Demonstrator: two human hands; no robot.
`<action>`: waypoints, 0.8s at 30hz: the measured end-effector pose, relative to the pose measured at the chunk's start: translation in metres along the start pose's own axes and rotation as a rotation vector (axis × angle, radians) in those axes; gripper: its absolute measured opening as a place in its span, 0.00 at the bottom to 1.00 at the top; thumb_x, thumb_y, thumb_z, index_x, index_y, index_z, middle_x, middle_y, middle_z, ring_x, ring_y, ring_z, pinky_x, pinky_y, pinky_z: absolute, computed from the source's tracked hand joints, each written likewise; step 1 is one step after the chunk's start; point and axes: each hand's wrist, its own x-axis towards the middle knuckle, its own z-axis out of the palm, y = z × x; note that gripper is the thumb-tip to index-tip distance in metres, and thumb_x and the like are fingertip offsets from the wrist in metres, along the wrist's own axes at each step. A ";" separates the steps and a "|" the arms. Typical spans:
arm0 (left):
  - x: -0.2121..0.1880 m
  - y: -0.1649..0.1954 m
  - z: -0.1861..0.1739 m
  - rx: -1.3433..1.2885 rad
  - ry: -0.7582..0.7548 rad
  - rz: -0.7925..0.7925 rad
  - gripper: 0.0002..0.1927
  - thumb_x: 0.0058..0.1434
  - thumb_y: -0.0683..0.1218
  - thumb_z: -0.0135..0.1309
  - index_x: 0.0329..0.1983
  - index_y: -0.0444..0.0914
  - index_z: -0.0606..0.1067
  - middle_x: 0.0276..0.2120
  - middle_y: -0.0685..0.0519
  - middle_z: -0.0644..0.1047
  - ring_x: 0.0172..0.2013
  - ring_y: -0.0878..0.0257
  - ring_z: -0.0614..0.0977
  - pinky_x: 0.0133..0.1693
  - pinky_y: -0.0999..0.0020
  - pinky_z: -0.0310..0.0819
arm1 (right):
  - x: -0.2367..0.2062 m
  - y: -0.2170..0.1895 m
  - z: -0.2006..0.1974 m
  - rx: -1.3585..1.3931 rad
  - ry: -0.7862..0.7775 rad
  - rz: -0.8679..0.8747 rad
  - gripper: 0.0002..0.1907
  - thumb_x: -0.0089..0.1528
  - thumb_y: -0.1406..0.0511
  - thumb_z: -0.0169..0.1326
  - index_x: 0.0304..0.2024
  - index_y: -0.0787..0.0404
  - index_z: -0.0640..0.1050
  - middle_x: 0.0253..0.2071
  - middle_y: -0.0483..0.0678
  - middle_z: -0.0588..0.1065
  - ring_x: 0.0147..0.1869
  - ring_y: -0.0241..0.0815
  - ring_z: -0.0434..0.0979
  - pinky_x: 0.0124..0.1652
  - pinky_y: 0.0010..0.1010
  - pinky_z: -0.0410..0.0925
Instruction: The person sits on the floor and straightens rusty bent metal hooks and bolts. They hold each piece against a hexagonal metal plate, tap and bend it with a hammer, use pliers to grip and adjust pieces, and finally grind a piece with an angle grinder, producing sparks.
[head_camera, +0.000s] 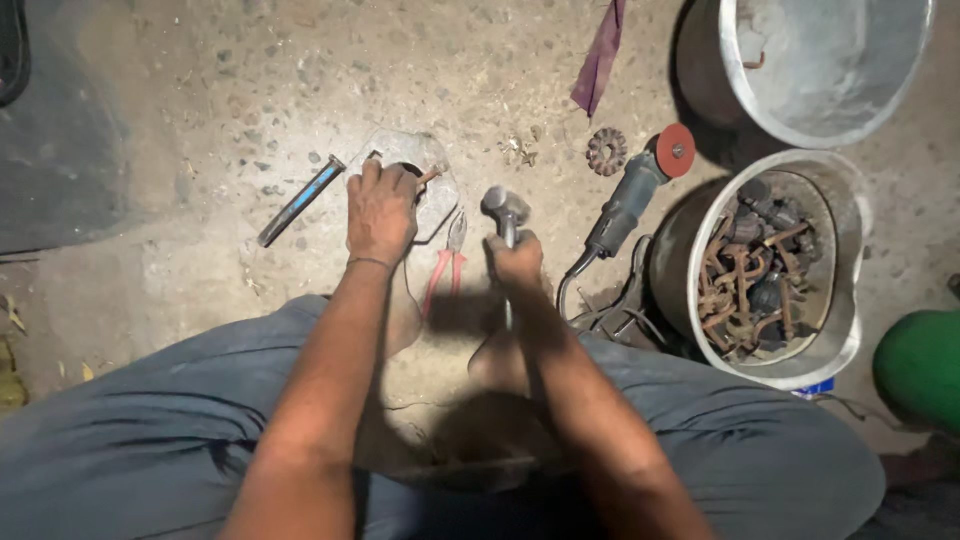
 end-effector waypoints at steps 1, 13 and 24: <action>0.000 0.001 -0.002 -0.004 0.025 -0.009 0.08 0.58 0.43 0.50 0.35 0.39 0.80 0.42 0.47 0.78 0.48 0.49 0.73 0.45 0.53 0.64 | -0.001 -0.008 0.002 0.120 -0.068 -0.027 0.18 0.61 0.62 0.62 0.42 0.70 0.74 0.27 0.56 0.76 0.24 0.45 0.75 0.23 0.39 0.67; 0.000 -0.006 0.016 0.002 -0.009 0.011 0.09 0.58 0.41 0.50 0.34 0.39 0.81 0.39 0.49 0.76 0.50 0.50 0.74 0.47 0.54 0.67 | -0.014 -0.069 0.016 0.533 -0.277 -0.444 0.11 0.67 0.64 0.59 0.44 0.66 0.75 0.30 0.43 0.73 0.30 0.32 0.70 0.30 0.28 0.66; 0.004 -0.005 0.018 0.016 -0.019 -0.012 0.08 0.57 0.41 0.50 0.33 0.39 0.81 0.40 0.50 0.76 0.50 0.52 0.74 0.47 0.56 0.66 | -0.021 -0.078 0.010 0.398 -0.188 -0.344 0.18 0.66 0.56 0.58 0.46 0.65 0.78 0.30 0.40 0.74 0.30 0.31 0.69 0.29 0.28 0.63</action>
